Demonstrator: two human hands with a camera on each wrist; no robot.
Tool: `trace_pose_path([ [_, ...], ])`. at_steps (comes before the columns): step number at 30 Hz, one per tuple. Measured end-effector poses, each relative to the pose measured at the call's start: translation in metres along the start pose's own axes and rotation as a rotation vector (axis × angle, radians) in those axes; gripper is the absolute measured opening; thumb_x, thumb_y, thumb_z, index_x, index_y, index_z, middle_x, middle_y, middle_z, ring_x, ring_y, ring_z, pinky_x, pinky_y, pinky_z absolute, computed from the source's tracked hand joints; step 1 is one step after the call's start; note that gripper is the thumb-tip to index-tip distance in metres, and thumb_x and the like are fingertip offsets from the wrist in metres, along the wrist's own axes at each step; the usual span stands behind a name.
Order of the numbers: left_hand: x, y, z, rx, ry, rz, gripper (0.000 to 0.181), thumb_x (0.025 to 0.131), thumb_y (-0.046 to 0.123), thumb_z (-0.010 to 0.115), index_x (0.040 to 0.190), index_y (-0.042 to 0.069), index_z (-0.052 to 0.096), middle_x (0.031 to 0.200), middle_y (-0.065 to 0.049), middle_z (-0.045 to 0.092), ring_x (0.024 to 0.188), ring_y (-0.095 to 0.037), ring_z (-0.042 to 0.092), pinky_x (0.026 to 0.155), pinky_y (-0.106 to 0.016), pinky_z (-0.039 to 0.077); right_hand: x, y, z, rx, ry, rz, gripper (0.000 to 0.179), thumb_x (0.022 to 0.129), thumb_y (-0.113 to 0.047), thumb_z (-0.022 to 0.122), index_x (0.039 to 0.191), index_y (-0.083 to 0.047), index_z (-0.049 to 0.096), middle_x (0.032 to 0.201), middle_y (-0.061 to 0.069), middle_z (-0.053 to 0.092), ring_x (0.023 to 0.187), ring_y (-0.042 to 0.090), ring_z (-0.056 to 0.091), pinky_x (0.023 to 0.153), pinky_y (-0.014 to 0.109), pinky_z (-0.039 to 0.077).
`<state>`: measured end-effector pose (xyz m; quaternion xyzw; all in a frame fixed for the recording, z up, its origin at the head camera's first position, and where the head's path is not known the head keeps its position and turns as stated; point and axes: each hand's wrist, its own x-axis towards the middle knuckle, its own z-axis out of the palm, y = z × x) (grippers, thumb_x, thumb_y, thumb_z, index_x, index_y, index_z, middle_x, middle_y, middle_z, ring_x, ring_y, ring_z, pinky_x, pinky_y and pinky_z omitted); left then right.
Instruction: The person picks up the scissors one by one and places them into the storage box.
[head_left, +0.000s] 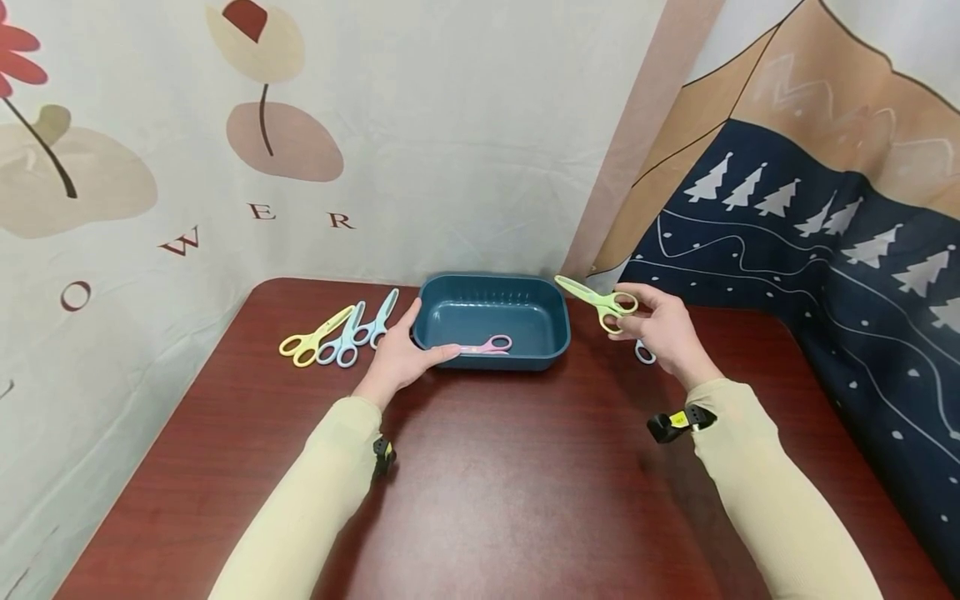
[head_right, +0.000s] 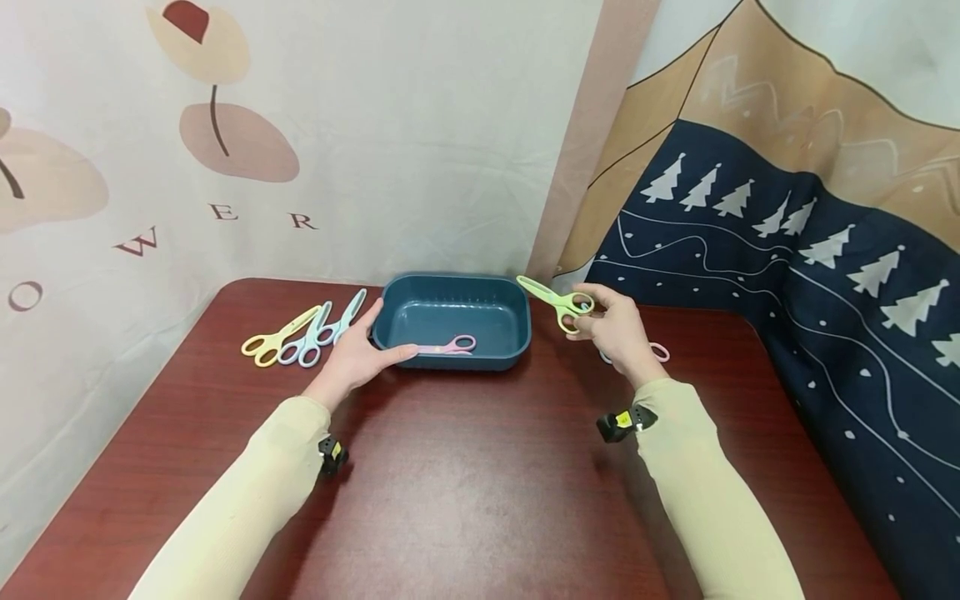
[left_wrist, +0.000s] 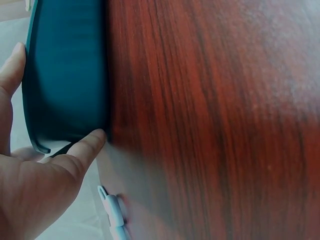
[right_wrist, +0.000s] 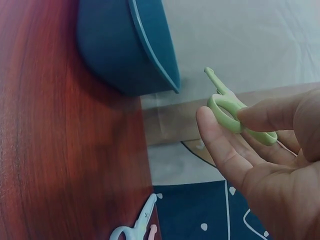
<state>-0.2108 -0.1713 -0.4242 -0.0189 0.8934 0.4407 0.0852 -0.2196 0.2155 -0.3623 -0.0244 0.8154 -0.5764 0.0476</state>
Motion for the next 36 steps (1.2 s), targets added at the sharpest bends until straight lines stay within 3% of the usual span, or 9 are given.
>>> trace_pose_path([
  [9, 0.002, 0.002, 0.0, 0.001, -0.001, 0.006, 0.115, 0.085, 0.053, 0.082, 0.168, 0.023, 0.008, 0.171, -0.014, 0.02, 0.155, -0.039, 0.024, 0.118, -0.058, 0.035, 0.002, -0.008, 0.004, 0.036, -0.026, 0.018, 0.055, 0.097, 0.01, 0.062, 0.15, 0.001, 0.048, 0.133, 0.028, 0.055, 0.087, 0.009, 0.074, 0.079, 0.029, 0.062],
  [18, 0.002, 0.003, 0.001, 0.004, -0.002, 0.004, 0.116, 0.084, 0.054, 0.082, 0.168, 0.023, 0.009, 0.171, -0.014, 0.02, 0.155, -0.038, 0.024, 0.119, -0.058, 0.034, 0.005, -0.015, 0.009, 0.04, -0.048, 0.004, 0.054, 0.097, 0.01, 0.061, 0.149, 0.0, 0.05, 0.134, 0.028, 0.055, 0.088, 0.011, 0.075, 0.08, 0.031, 0.062],
  [36, 0.0, 0.0, 0.0, 0.009, -0.002, 0.0, 0.115, 0.086, 0.053, 0.081, 0.168, 0.022, 0.008, 0.172, -0.014, 0.019, 0.155, -0.039, 0.023, 0.119, -0.058, 0.033, 0.013, -0.02, 0.024, 0.106, -0.08, -0.057, 0.053, 0.096, 0.017, 0.057, 0.147, 0.009, 0.047, 0.134, 0.035, 0.055, 0.085, 0.008, 0.074, 0.077, 0.032, 0.063],
])
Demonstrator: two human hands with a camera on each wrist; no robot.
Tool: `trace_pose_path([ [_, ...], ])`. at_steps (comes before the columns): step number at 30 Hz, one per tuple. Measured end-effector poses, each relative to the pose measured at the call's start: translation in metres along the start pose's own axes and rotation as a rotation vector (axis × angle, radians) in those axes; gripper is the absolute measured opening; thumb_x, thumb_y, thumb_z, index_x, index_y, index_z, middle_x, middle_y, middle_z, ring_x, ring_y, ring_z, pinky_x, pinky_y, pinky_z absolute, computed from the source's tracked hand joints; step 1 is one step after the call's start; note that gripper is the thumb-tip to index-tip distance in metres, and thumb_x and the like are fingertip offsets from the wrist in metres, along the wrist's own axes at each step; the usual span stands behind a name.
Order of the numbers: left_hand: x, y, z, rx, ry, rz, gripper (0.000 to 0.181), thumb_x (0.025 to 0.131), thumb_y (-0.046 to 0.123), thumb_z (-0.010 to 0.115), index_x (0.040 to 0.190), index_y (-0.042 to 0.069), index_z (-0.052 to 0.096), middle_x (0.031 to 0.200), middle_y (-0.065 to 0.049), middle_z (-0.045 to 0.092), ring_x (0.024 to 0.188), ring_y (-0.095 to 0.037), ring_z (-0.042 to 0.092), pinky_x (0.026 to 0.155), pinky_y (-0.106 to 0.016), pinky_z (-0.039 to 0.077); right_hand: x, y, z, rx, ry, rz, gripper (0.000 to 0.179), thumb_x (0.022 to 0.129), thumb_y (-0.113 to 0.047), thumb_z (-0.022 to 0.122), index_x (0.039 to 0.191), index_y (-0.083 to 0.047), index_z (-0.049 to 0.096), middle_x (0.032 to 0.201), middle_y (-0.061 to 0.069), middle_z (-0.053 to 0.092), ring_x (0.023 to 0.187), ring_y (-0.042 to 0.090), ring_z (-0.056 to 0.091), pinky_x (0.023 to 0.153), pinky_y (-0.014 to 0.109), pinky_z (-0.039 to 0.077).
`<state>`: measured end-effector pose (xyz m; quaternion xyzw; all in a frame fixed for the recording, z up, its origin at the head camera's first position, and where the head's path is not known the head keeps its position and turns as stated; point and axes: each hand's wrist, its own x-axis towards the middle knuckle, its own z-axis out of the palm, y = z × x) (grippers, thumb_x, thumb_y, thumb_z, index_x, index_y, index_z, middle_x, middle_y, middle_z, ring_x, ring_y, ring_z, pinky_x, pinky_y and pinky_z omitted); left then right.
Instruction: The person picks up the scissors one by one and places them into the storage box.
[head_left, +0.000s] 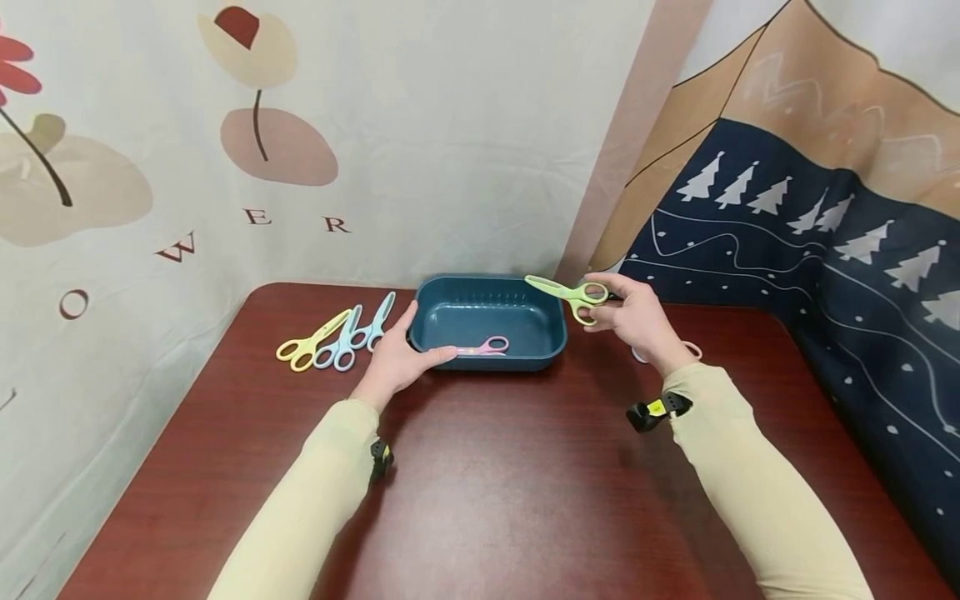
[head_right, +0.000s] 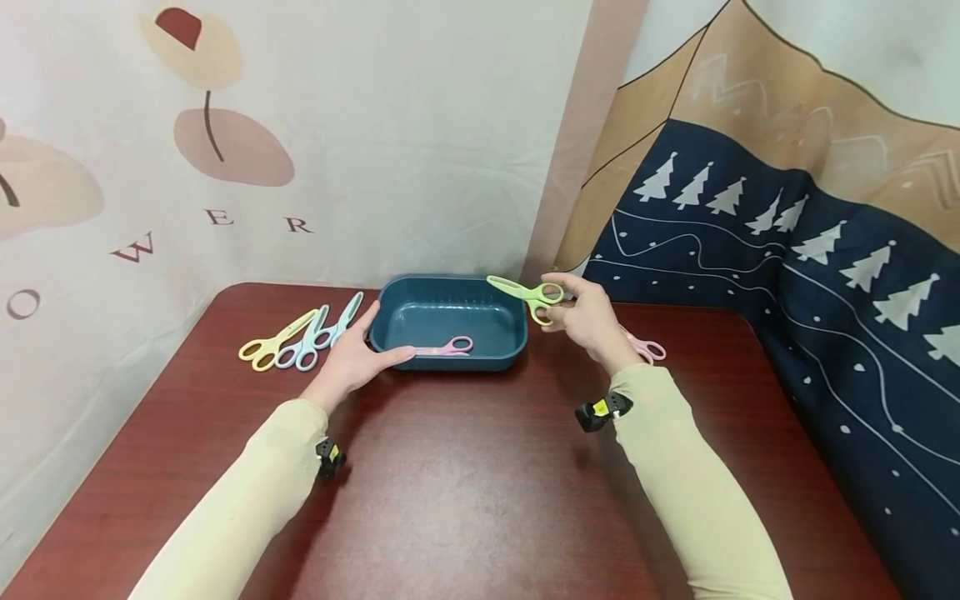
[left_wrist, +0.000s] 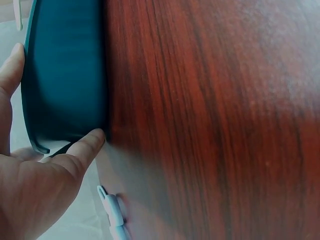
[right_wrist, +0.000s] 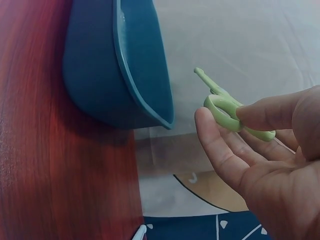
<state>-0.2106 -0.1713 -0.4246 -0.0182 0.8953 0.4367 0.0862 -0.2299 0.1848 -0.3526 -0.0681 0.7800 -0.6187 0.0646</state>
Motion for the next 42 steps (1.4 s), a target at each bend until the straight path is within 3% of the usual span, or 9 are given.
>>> trace_pose_path([
  [23, 0.0, 0.0, 0.001, -0.004, 0.011, 0.005, 0.114, 0.086, 0.052, 0.081, 0.168, 0.021, 0.009, 0.171, -0.015, 0.021, 0.155, -0.038, 0.024, 0.119, -0.058, 0.033, 0.013, -0.01, 0.013, -0.08, -0.016, 0.059, 0.051, 0.098, 0.01, 0.058, 0.149, 0.0, 0.051, 0.137, 0.026, 0.058, 0.089, 0.013, 0.072, 0.081, 0.032, 0.063],
  [42, 0.001, 0.001, 0.001, -0.008, 0.01, -0.007, 0.114, 0.086, 0.051, 0.082, 0.168, 0.022, 0.009, 0.171, -0.016, 0.021, 0.155, -0.039, 0.023, 0.12, -0.059, 0.032, 0.026, -0.012, 0.018, -0.071, -0.032, 0.075, 0.051, 0.098, 0.01, 0.057, 0.148, 0.004, 0.049, 0.134, 0.026, 0.059, 0.087, 0.015, 0.072, 0.077, 0.031, 0.063],
])
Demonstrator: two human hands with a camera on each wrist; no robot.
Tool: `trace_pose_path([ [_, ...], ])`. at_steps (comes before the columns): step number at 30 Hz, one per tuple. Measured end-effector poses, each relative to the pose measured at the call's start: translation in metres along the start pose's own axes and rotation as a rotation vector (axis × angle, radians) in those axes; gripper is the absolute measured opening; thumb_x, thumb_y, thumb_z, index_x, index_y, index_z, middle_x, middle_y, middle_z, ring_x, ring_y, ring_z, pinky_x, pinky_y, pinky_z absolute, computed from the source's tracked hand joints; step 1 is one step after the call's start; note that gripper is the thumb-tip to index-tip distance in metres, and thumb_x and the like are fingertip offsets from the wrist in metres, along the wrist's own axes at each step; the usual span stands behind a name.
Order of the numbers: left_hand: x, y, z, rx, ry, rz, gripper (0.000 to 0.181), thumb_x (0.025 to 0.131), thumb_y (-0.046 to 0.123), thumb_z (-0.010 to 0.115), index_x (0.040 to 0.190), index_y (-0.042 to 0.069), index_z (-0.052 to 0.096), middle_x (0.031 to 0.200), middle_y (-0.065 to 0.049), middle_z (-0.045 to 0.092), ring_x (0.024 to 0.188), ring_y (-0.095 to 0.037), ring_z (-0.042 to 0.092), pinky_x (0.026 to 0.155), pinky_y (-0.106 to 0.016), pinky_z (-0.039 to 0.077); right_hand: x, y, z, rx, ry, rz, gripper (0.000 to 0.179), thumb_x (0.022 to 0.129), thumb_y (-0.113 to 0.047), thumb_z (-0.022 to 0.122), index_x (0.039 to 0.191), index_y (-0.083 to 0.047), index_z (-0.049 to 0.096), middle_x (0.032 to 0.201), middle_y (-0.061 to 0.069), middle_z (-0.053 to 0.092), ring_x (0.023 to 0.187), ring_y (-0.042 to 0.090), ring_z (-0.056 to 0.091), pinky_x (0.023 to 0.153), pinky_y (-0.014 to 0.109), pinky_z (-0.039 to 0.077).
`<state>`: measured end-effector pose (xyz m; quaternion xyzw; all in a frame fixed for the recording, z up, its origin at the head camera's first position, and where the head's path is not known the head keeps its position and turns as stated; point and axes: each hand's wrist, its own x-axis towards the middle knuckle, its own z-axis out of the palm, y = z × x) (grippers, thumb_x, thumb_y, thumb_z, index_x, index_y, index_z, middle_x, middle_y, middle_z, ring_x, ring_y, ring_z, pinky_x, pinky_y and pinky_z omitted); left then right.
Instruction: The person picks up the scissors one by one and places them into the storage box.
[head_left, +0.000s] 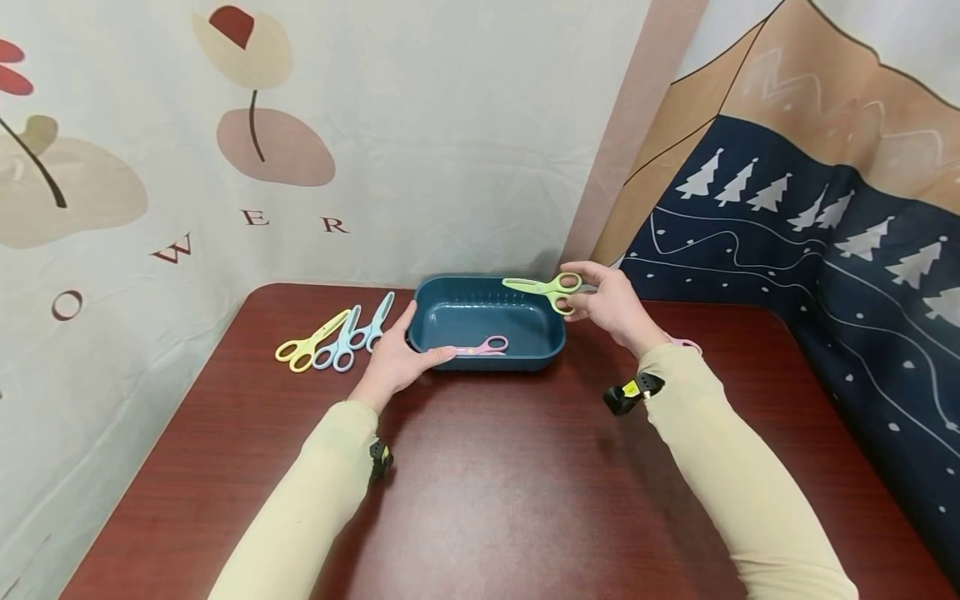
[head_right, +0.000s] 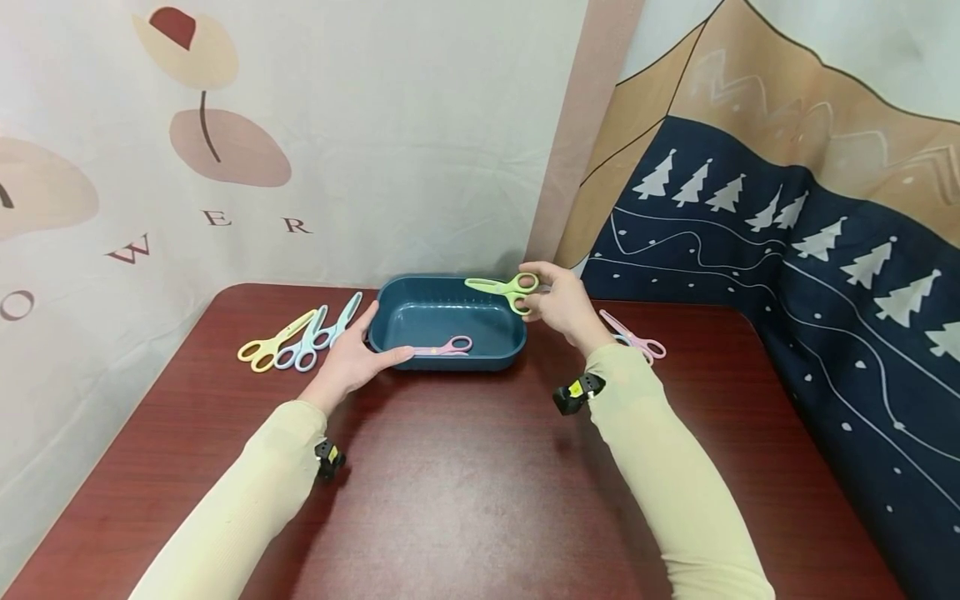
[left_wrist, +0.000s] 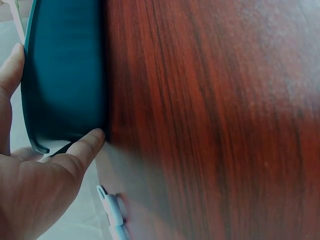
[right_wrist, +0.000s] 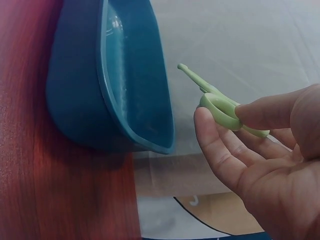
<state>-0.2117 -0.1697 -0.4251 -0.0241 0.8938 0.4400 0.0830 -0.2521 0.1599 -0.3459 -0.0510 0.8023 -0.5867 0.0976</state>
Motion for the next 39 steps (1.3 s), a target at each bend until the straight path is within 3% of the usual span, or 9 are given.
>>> trace_pose_path([
  [9, -0.001, 0.001, 0.0, -0.005, -0.003, -0.003, 0.113, 0.086, 0.049, 0.082, 0.168, 0.022, 0.009, 0.171, -0.016, 0.021, 0.155, -0.039, 0.023, 0.12, -0.058, 0.032, 0.002, -0.004, 0.005, -0.005, -0.007, 0.022, 0.053, 0.099, 0.01, 0.057, 0.15, 0.002, 0.049, 0.136, 0.026, 0.059, 0.091, 0.019, 0.073, 0.074, 0.029, 0.063],
  [20, -0.001, 0.0, 0.0, -0.001, -0.003, -0.003, 0.112, 0.087, 0.049, 0.081, 0.168, 0.023, 0.009, 0.171, -0.017, 0.021, 0.155, -0.039, 0.023, 0.12, -0.059, 0.032, 0.01, -0.004, 0.012, -0.015, -0.01, 0.013, 0.052, 0.098, 0.011, 0.058, 0.148, 0.003, 0.05, 0.134, 0.027, 0.062, 0.086, 0.017, 0.074, 0.079, 0.037, 0.063],
  [34, -0.001, 0.0, 0.0, 0.006, -0.006, -0.007, 0.114, 0.086, 0.053, 0.081, 0.168, 0.024, 0.008, 0.171, -0.016, 0.021, 0.155, -0.039, 0.023, 0.12, -0.058, 0.032, 0.016, -0.006, 0.021, -0.023, -0.033, 0.019, 0.052, 0.098, 0.009, 0.061, 0.149, 0.003, 0.05, 0.132, 0.028, 0.062, 0.095, 0.026, 0.074, 0.079, 0.035, 0.063],
  [39, -0.001, 0.0, -0.001, 0.009, -0.008, -0.008, 0.114, 0.086, 0.054, 0.081, 0.168, 0.024, 0.008, 0.171, -0.016, 0.021, 0.155, -0.039, 0.024, 0.12, -0.059, 0.032, 0.016, -0.008, 0.024, -0.032, -0.035, 0.034, 0.052, 0.099, 0.008, 0.06, 0.15, 0.002, 0.049, 0.132, 0.027, 0.062, 0.107, 0.04, 0.071, 0.077, 0.032, 0.063],
])
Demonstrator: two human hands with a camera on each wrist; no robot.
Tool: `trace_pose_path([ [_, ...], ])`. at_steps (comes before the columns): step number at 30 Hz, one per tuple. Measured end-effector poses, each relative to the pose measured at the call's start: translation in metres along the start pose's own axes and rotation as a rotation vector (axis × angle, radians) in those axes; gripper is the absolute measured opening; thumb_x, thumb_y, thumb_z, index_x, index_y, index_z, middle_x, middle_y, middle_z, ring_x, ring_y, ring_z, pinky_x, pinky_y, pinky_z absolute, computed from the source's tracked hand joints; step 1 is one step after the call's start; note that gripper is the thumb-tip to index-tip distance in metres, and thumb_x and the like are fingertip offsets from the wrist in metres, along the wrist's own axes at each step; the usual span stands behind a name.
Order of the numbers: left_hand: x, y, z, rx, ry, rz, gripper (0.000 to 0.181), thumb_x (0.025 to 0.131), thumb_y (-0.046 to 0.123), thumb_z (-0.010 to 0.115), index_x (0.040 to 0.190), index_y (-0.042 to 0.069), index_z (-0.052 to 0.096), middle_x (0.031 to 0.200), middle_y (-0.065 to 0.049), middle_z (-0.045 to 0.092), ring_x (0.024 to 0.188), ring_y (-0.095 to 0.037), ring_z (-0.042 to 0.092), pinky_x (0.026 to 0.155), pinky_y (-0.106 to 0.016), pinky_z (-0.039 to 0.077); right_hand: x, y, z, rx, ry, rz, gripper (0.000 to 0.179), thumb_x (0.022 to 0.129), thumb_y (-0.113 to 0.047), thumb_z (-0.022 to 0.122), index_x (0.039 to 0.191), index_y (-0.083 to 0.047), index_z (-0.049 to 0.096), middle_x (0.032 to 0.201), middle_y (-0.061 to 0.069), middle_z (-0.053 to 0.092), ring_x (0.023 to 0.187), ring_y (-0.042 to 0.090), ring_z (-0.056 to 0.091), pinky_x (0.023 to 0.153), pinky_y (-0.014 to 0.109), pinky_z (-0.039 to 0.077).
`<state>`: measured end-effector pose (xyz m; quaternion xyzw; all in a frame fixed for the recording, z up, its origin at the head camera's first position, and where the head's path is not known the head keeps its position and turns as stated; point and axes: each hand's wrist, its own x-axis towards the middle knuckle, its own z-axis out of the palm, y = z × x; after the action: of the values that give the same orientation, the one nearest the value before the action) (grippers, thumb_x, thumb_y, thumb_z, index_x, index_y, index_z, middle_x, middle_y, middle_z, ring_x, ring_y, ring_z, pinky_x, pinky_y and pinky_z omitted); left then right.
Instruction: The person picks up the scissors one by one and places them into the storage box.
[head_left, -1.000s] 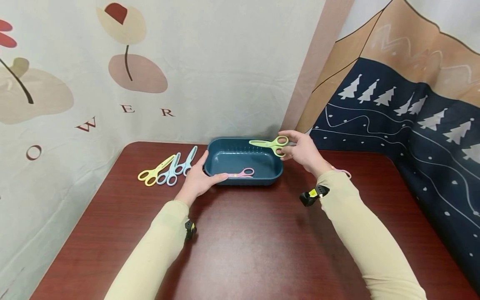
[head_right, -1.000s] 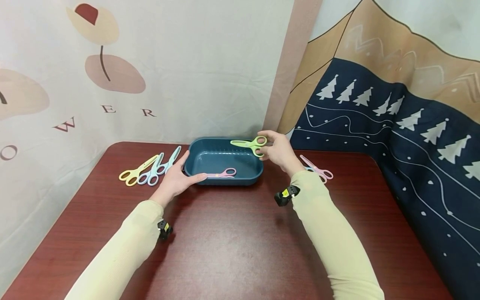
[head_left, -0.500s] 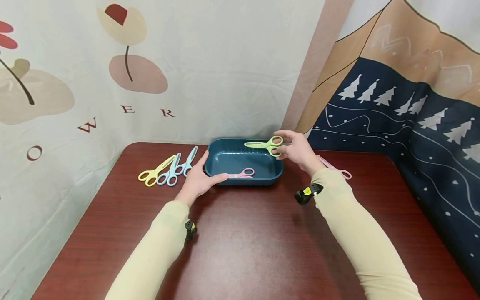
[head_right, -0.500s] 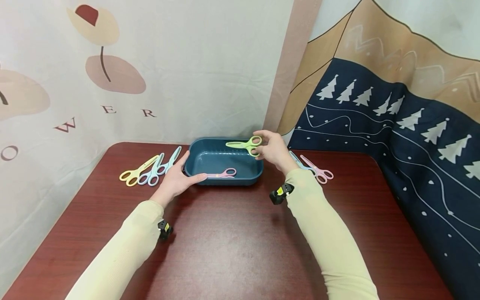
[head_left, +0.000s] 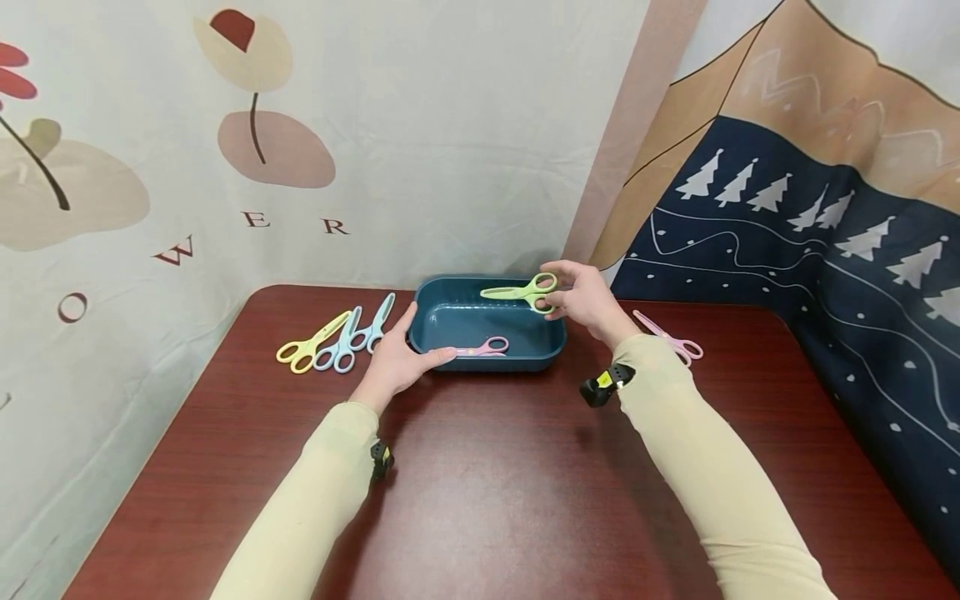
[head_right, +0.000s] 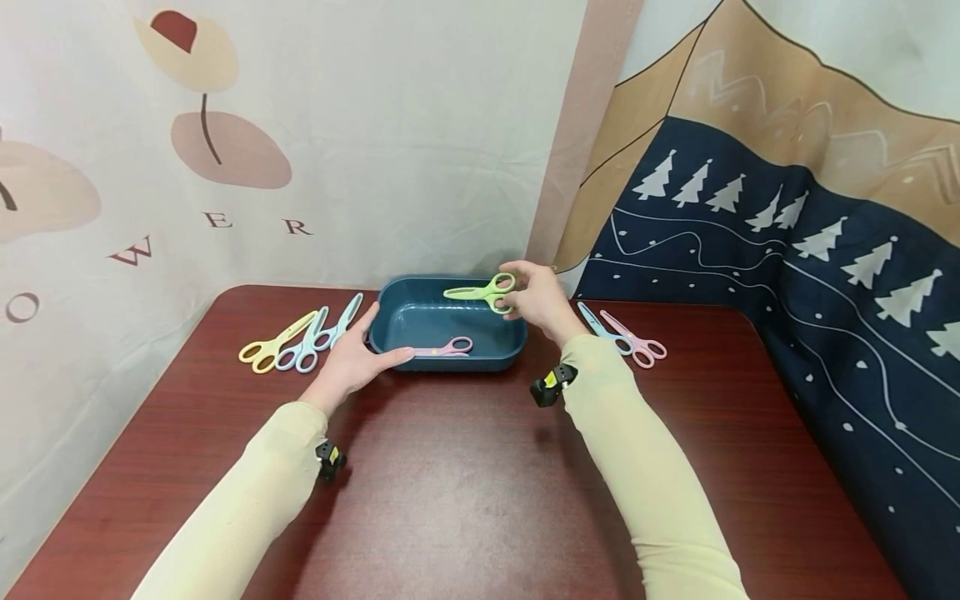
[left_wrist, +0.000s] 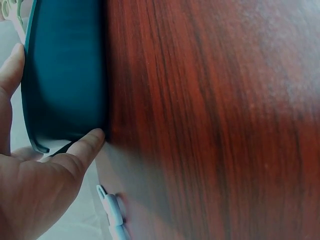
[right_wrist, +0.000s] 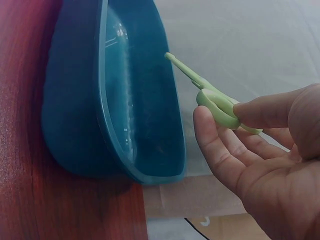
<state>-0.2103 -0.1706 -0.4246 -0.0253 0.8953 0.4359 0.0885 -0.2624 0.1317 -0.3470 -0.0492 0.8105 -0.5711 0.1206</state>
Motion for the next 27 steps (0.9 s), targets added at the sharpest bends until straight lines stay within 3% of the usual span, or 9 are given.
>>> trace_pose_path([
  [3, 0.0, 0.0, 0.0, -0.003, -0.001, 0.001, 0.113, 0.086, 0.052, 0.081, 0.168, 0.024, 0.008, 0.171, -0.016, 0.021, 0.155, -0.039, 0.024, 0.12, -0.059, 0.032, 0.001, 0.0, 0.002, -0.001, -0.003, 0.01, 0.053, 0.099, 0.009, 0.058, 0.151, 0.002, 0.048, 0.133, 0.027, 0.062, 0.11, 0.042, 0.07, 0.077, 0.032, 0.063],
  [9, 0.0, 0.0, 0.0, -0.006, -0.003, 0.002, 0.112, 0.087, 0.05, 0.081, 0.168, 0.023, 0.008, 0.171, -0.017, 0.021, 0.155, -0.039, 0.023, 0.12, -0.058, 0.032, 0.005, 0.0, 0.006, -0.01, -0.007, 0.018, 0.053, 0.099, 0.01, 0.06, 0.15, 0.002, 0.049, 0.13, 0.027, 0.063, 0.092, 0.025, 0.073, 0.075, 0.032, 0.063],
  [12, 0.0, 0.0, -0.001, -0.005, -0.002, 0.003, 0.112, 0.087, 0.051, 0.081, 0.168, 0.023, 0.008, 0.171, -0.017, 0.021, 0.155, -0.039, 0.024, 0.12, -0.058, 0.032, 0.006, 0.0, 0.008, -0.016, -0.016, 0.026, 0.053, 0.099, 0.01, 0.06, 0.151, 0.002, 0.048, 0.129, 0.027, 0.063, 0.091, 0.022, 0.072, 0.079, 0.035, 0.063],
  [23, 0.0, -0.001, 0.0, -0.001, -0.001, 0.001, 0.113, 0.086, 0.053, 0.081, 0.168, 0.024, 0.008, 0.171, -0.017, 0.021, 0.154, -0.039, 0.024, 0.12, -0.058, 0.033, 0.012, 0.005, 0.016, -0.004, -0.039, 0.055, 0.054, 0.099, 0.009, 0.06, 0.151, 0.001, 0.048, 0.123, 0.026, 0.062, 0.104, 0.037, 0.07, 0.075, 0.031, 0.063],
  [27, 0.001, -0.001, 0.0, -0.001, 0.0, 0.003, 0.112, 0.087, 0.051, 0.08, 0.168, 0.024, 0.009, 0.171, -0.016, 0.022, 0.154, -0.039, 0.024, 0.12, -0.058, 0.033, 0.013, 0.006, 0.02, -0.011, -0.047, 0.069, 0.054, 0.099, 0.01, 0.06, 0.15, 0.001, 0.049, 0.12, 0.025, 0.061, 0.109, 0.042, 0.068, 0.079, 0.036, 0.063],
])
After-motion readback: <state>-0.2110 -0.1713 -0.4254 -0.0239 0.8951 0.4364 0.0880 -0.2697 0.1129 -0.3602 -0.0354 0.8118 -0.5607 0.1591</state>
